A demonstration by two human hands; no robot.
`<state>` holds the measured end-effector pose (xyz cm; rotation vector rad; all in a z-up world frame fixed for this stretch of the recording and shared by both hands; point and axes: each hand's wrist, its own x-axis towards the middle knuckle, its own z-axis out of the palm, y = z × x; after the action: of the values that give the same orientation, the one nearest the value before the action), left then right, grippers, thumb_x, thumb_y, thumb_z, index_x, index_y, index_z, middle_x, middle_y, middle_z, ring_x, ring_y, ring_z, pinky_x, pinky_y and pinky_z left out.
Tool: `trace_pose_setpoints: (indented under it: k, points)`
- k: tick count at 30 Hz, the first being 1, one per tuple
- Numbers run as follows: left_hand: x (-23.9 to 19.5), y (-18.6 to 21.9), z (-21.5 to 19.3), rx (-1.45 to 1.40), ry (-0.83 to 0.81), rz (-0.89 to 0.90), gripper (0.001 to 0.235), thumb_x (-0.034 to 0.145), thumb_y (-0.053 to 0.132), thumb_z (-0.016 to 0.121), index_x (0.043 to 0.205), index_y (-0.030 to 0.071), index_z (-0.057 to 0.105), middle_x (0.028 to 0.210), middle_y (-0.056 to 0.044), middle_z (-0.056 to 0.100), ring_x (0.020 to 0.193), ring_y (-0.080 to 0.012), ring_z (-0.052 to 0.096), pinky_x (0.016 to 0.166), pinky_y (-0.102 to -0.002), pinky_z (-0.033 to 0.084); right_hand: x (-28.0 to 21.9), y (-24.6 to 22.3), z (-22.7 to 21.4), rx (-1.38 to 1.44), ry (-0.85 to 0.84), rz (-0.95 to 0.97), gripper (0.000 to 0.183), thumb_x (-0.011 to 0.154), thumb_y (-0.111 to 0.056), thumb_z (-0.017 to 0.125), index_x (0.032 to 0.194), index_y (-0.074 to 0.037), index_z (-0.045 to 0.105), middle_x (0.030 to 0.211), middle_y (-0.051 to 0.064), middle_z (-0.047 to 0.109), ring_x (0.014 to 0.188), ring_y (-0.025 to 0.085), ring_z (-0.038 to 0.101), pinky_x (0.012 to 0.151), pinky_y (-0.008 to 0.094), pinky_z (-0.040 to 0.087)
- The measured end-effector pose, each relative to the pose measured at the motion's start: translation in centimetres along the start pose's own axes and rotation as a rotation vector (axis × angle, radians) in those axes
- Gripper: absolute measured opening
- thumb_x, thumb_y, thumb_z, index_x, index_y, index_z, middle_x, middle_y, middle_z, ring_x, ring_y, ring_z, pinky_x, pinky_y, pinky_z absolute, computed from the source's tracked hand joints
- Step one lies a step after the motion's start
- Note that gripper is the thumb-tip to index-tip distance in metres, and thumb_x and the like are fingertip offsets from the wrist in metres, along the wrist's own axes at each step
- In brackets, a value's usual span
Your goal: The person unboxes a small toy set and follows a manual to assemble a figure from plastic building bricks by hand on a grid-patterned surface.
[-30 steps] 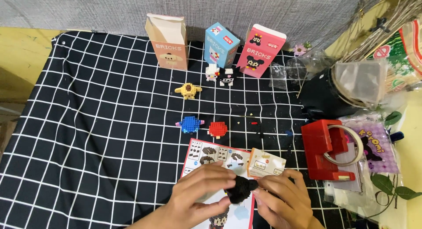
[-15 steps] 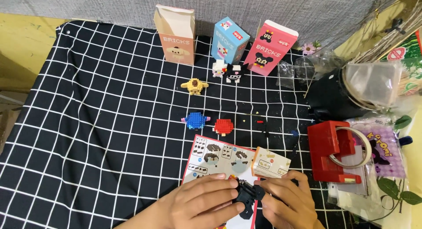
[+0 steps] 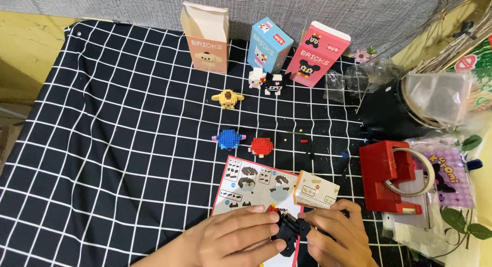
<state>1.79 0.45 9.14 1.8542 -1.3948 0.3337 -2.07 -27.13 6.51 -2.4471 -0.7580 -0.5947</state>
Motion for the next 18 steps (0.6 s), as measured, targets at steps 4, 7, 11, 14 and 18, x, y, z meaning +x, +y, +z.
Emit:
trace_pose_setpoints:
  k: [4, 7, 11, 14, 18]
  points:
    - [0.2, -0.1, -0.1, -0.017, -0.009, 0.019, 0.024, 0.111, 0.005, 0.056, 0.132, -0.001, 0.066, 0.134, -0.018, 0.066, 0.131, -0.0320, 0.064, 0.117, -0.048, 0.050, 0.4, -0.4, 0.0, -0.003, 0.030, 0.012, 0.017, 0.092, -0.010, 0.057, 0.082, -0.021, 0.066, 0.093, -0.002, 0.078, 0.083, 0.013, 0.076, 0.088, 0.041, 0.044]
    - [0.3, 0.0, -0.5, -0.053, -0.004, 0.036, 0.025, 0.110, 0.002, 0.059, 0.134, -0.004, 0.063, 0.134, -0.022, 0.067, 0.131, -0.0343, 0.065, 0.118, -0.051, 0.050, 0.5, -0.4, 0.1, 0.009, 0.052, 0.008, 0.019, 0.090, -0.006, 0.058, 0.078, -0.019, 0.064, 0.091, -0.001, 0.077, 0.082, 0.013, 0.076, 0.089, 0.040, 0.044]
    - [-0.9, -0.7, 0.8, -0.226, -0.053, 0.016, 0.035, 0.112, 0.001, 0.060, 0.144, 0.001, 0.044, 0.145, -0.029, 0.059, 0.144, -0.0449, 0.052, 0.121, -0.061, 0.047, 0.3, -0.4, 0.1, 0.018, 0.041, 0.008, 0.018, 0.090, -0.008, 0.057, 0.078, -0.019, 0.064, 0.094, 0.000, 0.078, 0.083, 0.013, 0.076, 0.088, 0.041, 0.045]
    - [-0.5, -1.4, 2.8, -0.100, 0.265, 0.056, 0.030, 0.103, 0.010, 0.072, 0.120, -0.015, 0.068, 0.126, -0.027, 0.069, 0.120, -0.0331, 0.072, 0.109, -0.043, 0.060, 0.6, -0.6, 0.1, 0.023, 0.034, 0.030, 0.018, 0.093, -0.011, 0.054, 0.081, -0.020, 0.065, 0.093, -0.001, 0.078, 0.083, 0.012, 0.075, 0.090, 0.041, 0.044]
    - [-1.0, -2.1, 3.9, -0.064, 0.333, 0.154, 0.024, 0.103, 0.006, 0.072, 0.122, -0.007, 0.063, 0.118, -0.027, 0.074, 0.115, -0.0372, 0.076, 0.106, -0.046, 0.063, 1.0, -0.7, 0.2, 0.043, 0.064, 0.006, 0.021, 0.095, -0.011, 0.052, 0.081, -0.018, 0.066, 0.088, -0.001, 0.076, 0.077, 0.013, 0.075, 0.087, 0.039, 0.043]
